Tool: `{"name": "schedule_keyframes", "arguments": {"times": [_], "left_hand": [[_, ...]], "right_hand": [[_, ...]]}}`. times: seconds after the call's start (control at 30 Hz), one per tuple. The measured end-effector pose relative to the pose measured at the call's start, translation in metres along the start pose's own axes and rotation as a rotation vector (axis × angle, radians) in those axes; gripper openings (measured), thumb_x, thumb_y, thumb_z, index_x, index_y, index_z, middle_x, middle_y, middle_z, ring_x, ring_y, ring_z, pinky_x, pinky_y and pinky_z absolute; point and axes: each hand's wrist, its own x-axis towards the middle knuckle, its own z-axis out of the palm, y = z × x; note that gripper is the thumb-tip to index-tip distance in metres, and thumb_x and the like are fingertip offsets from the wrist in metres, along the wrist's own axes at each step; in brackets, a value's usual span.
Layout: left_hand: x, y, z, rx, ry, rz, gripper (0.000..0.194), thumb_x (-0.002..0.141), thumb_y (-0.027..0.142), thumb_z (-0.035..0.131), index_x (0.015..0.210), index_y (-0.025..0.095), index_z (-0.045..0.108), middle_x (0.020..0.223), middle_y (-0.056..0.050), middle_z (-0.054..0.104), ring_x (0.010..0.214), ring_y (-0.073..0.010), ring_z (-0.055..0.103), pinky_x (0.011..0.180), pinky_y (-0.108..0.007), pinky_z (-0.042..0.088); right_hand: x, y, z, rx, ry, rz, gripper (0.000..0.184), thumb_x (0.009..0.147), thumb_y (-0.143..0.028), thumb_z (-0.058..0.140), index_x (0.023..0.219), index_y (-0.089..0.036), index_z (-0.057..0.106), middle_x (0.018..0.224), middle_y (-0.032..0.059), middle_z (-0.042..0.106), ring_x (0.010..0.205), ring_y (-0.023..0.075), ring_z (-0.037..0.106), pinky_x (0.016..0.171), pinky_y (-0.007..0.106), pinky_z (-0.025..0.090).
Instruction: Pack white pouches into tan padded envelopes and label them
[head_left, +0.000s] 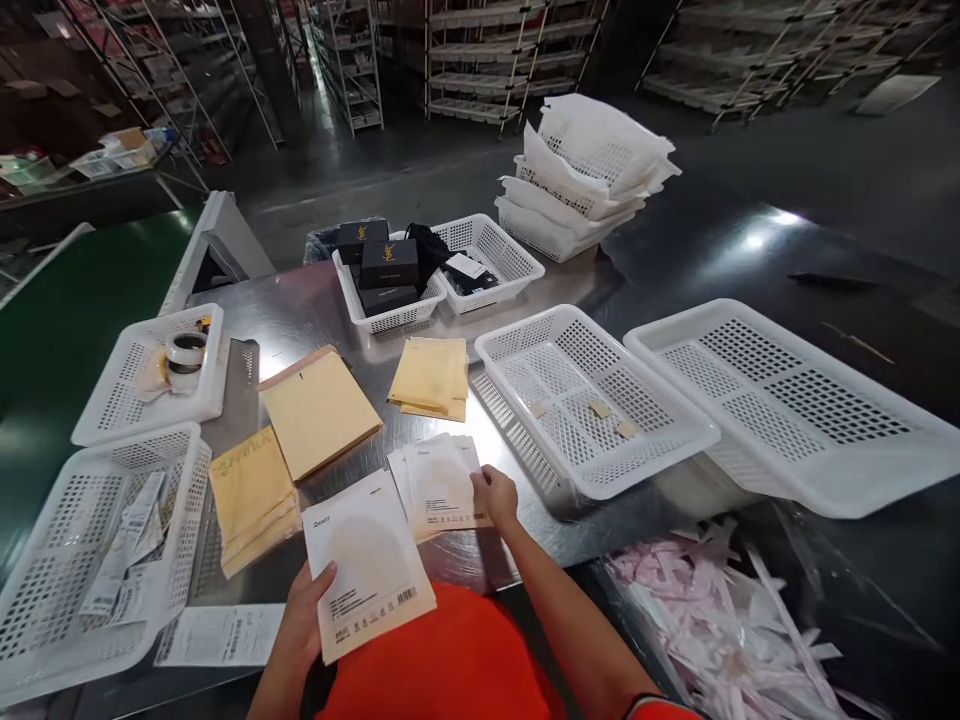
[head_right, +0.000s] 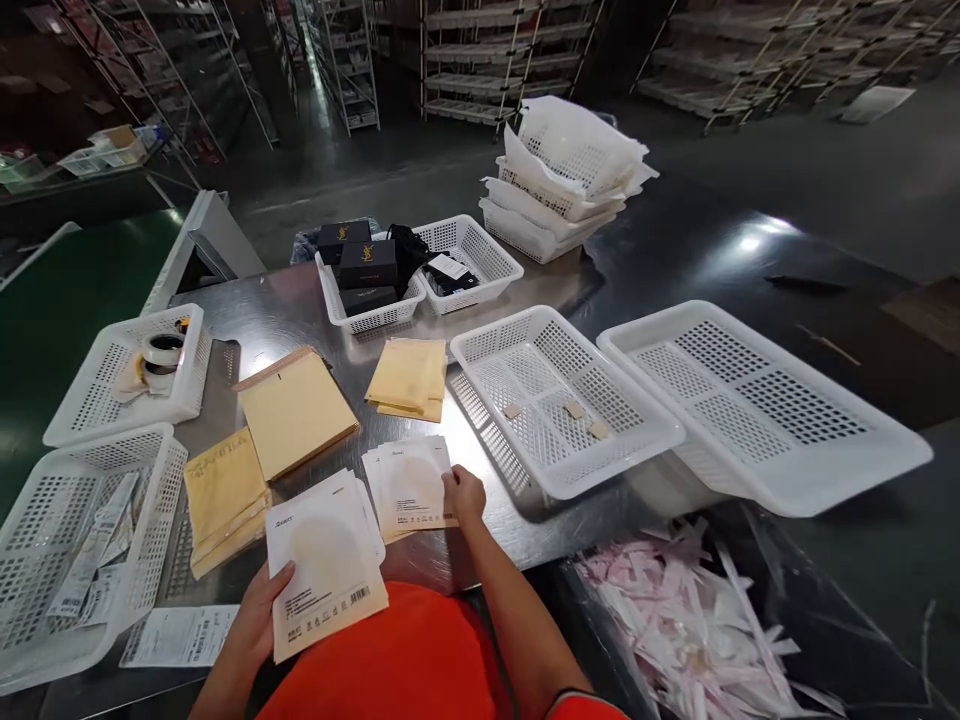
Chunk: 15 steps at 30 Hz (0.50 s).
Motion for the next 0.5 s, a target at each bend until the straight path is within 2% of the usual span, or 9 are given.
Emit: {"name": "schedule_keyframes", "arguments": {"times": [0.07, 0.13, 0.23, 0.37, 0.5], "left_hand": [[0.000, -0.002, -0.001, -0.008, 0.024, -0.010, 0.084, 0.051, 0.024, 0.086, 0.128, 0.019, 0.052, 0.090, -0.009, 0.077, 0.104, -0.0370, 0.067, 0.085, -0.045, 0.058], [0.001, -0.003, 0.000, -0.005, 0.051, -0.035, 0.075, 0.050, 0.028, 0.086, 0.118, 0.019, 0.057, 0.088, -0.009, 0.077, 0.108, -0.0380, 0.065, 0.085, -0.046, 0.058], [0.005, -0.003, 0.007, -0.033, 0.034, -0.081, 0.065, 0.049, 0.031, 0.087, 0.106, 0.020, 0.060, 0.086, -0.009, 0.076, 0.107, -0.0380, 0.066, 0.087, -0.047, 0.057], [0.013, -0.004, 0.033, -0.053, -0.078, -0.020, 0.059, 0.056, 0.031, 0.085, 0.109, 0.020, 0.060, 0.093, -0.008, 0.076, 0.108, -0.0344, 0.066, 0.092, -0.045, 0.056], [0.019, -0.010, 0.061, 0.050, -0.152, -0.004, 0.064, 0.061, 0.034, 0.083, 0.118, 0.018, 0.057, 0.109, -0.011, 0.073, 0.111, -0.0351, 0.064, 0.092, -0.047, 0.055]], "right_hand": [[0.000, 0.000, -0.008, 0.039, 0.008, -0.033, 0.022, 0.080, -0.032, 0.050, 0.061, -0.021, 0.056, 0.062, 0.0026, 0.057, 0.065, 0.0191, 0.051, 0.057, 0.029, 0.031], [-0.003, -0.002, -0.016, 0.099, 0.028, -0.062, 0.019, 0.079, -0.033, 0.050, 0.069, -0.021, 0.062, 0.074, 0.0064, 0.063, 0.077, 0.0228, 0.056, 0.064, 0.030, 0.035], [-0.013, -0.012, -0.023, 0.237, 0.039, -0.100, 0.028, 0.082, -0.042, 0.046, 0.085, -0.021, 0.065, 0.089, 0.0094, 0.065, 0.090, 0.0262, 0.056, 0.074, 0.033, 0.040], [-0.043, -0.030, -0.016, 0.493, -0.118, -0.140, 0.045, 0.080, -0.063, 0.044, 0.075, -0.021, 0.059, 0.071, 0.0039, 0.059, 0.073, 0.0223, 0.054, 0.067, 0.033, 0.044], [-0.077, -0.045, -0.002, 0.724, -0.288, -0.115, 0.050, 0.080, -0.071, 0.044, 0.076, -0.022, 0.056, 0.068, 0.0018, 0.058, 0.064, 0.0192, 0.053, 0.059, 0.032, 0.046]]}}
